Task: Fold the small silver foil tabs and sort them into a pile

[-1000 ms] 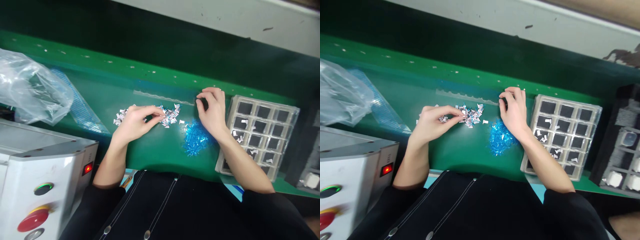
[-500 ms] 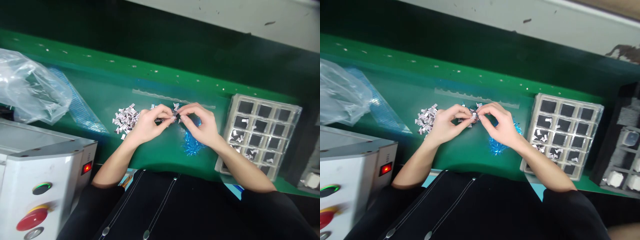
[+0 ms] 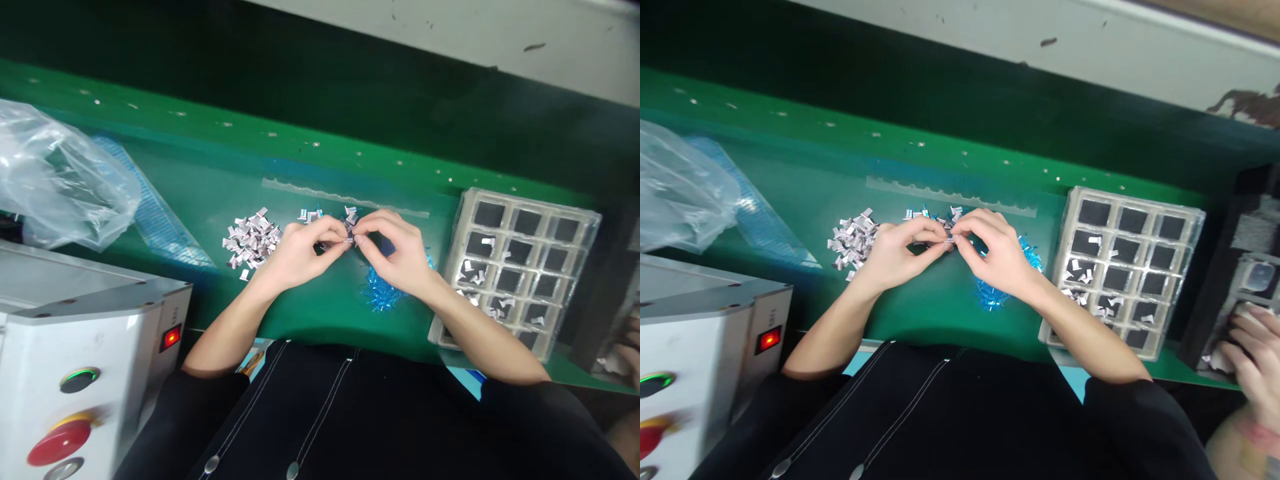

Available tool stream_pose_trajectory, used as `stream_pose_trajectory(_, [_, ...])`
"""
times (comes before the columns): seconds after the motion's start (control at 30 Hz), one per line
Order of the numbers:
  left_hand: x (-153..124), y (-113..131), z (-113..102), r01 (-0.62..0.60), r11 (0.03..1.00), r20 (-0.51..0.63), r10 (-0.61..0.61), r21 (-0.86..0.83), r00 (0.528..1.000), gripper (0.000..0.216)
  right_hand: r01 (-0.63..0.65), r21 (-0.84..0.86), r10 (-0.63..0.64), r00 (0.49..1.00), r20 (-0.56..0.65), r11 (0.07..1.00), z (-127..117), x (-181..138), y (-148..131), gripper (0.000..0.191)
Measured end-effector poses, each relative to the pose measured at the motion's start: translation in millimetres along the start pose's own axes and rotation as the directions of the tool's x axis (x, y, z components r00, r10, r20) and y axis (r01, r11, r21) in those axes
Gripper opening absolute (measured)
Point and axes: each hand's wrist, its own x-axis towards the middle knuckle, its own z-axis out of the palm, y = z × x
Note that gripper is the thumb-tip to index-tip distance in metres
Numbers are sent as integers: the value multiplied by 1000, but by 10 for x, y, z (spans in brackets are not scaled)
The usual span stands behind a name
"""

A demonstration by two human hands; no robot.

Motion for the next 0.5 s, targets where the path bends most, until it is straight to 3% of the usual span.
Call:
stream_pose_trajectory(0.33, [-10,9,3,4,998,11,-3,-65,1000,8,34,-19,-34,999,9,999,-4,0,52,22])
stream_pose_trajectory(0.5, [-20,2,1,24,996,51,-19,-86,998,8,48,24,-50,994,93,999,-24,1,51,28])
